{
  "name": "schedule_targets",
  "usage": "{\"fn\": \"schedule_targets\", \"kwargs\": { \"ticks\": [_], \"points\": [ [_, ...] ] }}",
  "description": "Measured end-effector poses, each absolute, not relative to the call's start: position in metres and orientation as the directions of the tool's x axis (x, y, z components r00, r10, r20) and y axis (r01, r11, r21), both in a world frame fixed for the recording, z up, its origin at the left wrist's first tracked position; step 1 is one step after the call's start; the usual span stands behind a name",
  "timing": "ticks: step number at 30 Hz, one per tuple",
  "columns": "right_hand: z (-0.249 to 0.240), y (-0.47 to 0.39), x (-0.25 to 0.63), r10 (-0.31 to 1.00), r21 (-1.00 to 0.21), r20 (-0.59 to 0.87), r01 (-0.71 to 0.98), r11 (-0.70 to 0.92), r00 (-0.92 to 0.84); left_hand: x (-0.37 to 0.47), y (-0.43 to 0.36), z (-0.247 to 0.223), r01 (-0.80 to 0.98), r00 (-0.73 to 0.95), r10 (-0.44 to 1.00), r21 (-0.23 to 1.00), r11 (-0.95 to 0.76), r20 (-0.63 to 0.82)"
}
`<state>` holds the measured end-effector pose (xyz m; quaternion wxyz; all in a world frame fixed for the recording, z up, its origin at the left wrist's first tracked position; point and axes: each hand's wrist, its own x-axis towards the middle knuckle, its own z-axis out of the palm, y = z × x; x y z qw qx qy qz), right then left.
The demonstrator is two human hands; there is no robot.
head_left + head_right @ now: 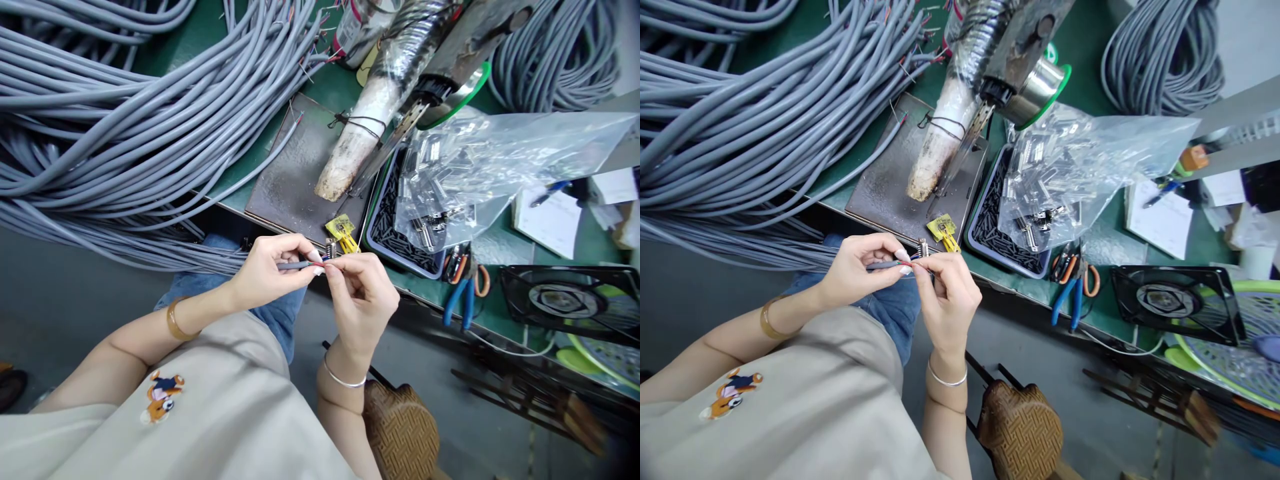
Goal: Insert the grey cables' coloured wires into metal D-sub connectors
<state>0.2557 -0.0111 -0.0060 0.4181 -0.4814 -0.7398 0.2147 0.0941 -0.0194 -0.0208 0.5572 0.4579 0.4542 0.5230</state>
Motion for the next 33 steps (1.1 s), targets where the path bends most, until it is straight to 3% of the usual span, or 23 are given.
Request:
{"fn": "schedule_targets", "kwargs": {
  "ticks": [2,5,9,14,19,23,26,33],
  "points": [
    [-0.009,-0.013,0.254,0.897,-0.734,0.413,0.525,0.432,-0.16,0.097,-0.02,-0.021,-0.165,-0.018,1.0,0.986,-0.009,0.006],
    [-0.01,-0.014,0.255,0.898,-0.801,0.437,0.435,0.411,-0.044,0.095,-0.016,-0.024,-0.324,0.028,0.997,0.943,0.072,-0.066],
    [-0.005,-0.011,0.258,0.768,-0.786,0.609,0.28,0.552,0.197,0.081,-0.006,-0.034,-0.579,0.276,0.944,0.753,0.313,-0.18],
    [-0.001,-0.014,0.251,0.75,-0.771,0.624,0.331,0.544,0.222,0.066,-0.003,-0.042,-0.715,0.299,0.931,0.597,0.364,-0.21],
    [-0.01,-0.022,0.248,0.727,-0.705,0.678,0.373,0.603,0.107,0.065,-0.005,-0.041,-0.695,0.324,0.928,0.619,0.366,-0.184],
    [-0.02,-0.024,0.25,0.622,-0.54,0.781,0.441,0.717,-0.056,0.066,-0.003,-0.04,-0.675,0.31,0.933,0.648,0.353,-0.185],
    [-0.028,-0.02,0.249,0.613,-0.445,0.771,0.544,0.712,-0.173,0.07,-0.001,-0.041,-0.644,0.301,0.938,0.689,0.332,-0.17],
    [-0.042,-0.004,0.251,0.735,-0.579,0.676,0.581,0.572,-0.05,0.085,0.006,-0.037,-0.501,0.215,0.962,0.827,0.255,-0.166]
  ]
}}
